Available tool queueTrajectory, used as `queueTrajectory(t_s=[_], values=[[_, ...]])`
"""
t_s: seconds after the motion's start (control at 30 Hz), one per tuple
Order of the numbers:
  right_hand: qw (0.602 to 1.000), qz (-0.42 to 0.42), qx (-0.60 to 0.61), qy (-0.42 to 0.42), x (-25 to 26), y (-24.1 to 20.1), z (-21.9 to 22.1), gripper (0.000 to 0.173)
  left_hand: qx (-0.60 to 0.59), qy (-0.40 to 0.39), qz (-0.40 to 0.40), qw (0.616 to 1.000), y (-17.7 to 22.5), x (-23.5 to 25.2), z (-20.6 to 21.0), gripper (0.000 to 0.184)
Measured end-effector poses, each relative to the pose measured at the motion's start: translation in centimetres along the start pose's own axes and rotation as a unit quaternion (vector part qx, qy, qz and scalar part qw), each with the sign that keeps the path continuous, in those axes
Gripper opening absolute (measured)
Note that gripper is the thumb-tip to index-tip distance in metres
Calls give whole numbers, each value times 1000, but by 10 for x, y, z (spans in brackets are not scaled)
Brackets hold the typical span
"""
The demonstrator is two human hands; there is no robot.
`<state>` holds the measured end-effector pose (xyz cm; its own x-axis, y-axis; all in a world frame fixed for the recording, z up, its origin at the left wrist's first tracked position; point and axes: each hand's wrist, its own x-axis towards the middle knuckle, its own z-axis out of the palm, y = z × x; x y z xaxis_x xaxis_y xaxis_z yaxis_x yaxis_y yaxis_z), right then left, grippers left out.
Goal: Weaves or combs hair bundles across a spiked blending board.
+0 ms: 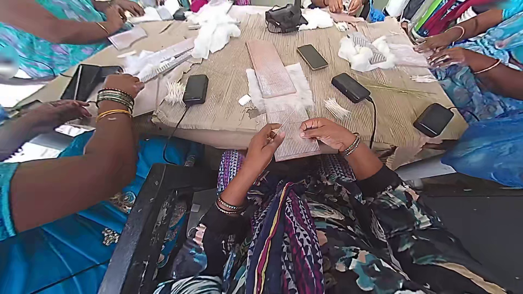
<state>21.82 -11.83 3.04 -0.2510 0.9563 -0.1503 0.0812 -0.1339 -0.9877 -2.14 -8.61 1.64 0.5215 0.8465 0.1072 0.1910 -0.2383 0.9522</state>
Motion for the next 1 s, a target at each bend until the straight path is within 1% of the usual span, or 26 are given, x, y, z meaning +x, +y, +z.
queueTrajectory(t_s=[0.03, 0.07, 0.13, 0.17, 0.2, 0.27, 0.33, 0.47, 0.5, 0.57, 0.6, 0.67, 0.7, 0.73, 0.77, 0.8, 0.83, 0.9, 0.93, 1.0], values=[[1000, 5, -5, -3, 3, -3, 4, 20, 7, -16, -5, 1000, 8, 5, 3, 31], [1000, 6, -7, -8, 6, -4, 6, 18, 18, -23, -8, 1000, 12, 10, 7, 29], [1000, -2, 1, -14, 9, -3, 6, 15, 23, -10, -22, 999, 12, 19, 13, 13], [1000, -7, 7, -12, 8, -1, 6, 12, 14, 11, -30, 999, 10, 22, 15, 5], [1000, -10, 14, -12, 7, 0, 4, 13, -3, 31, -39, 999, 7, 23, 16, 2], [1000, -6, 25, -2, 4, 4, 1, 23, -47, 66, -55, 995, 1, 24, 17, 3], [1000, -3, 20, 23, 4, 8, 0, 26, -73, 77, -66, 992, -6, 21, 18, 2], [999, 13, -17, 41, 10, 3, 5, 23, -99, 101, -66, 988, -12, 13, 24, 1], [999, 14, -28, 41, 13, 3, 7, 21, -107, 109, -66, 986, -12, 13, 25, 1], [997, 11, -49, 50, 17, 3, 10, 11, -110, 117, -67, 985, -12, 15, 25, 1], [996, 10, -62, 56, 20, 2, 10, 11, -97, 119, -71, 986, -13, 15, 24, 2], [990, 8, -121, 66, 24, 5, 4, 11, -42, 114, -78, 989, -19, 17, 21, 8], [985, 4, -159, 68, 27, 12, -3, 8, 2, 102, -79, 992, -21, 17, 19, 18], [978, -3, -196, 70, 29, 22, -10, 7, 57, 91, -74, 991, -23, 18, 17, 33], [969, 13, -239, 62, 33, 22, -16, 8, 123, 78, -63, 987, -23, 18, 16, 44], [955, 55, -288, 48, 40, 11, -17, 9, 190, 73, -43, 978, -21, 17, 15, 48], [937, 87, -337, 40, 47, 4, -18, 11, 246, 78, -15, 966, -18, 15, 15, 46], [913, 108, -392, 39, 54, 0, -20, 16, 323, 88, 21, 942, -14, 10, 17, 41], [908, 108, -403, 41, 55, 0, -21, 19, 348, 76, 15, 934, -11, 8, 18, 42], [905, 109, -408, 53, 54, 0, -19, 26, 380, 37, -21, 924, -5, 7, 20, 45]])
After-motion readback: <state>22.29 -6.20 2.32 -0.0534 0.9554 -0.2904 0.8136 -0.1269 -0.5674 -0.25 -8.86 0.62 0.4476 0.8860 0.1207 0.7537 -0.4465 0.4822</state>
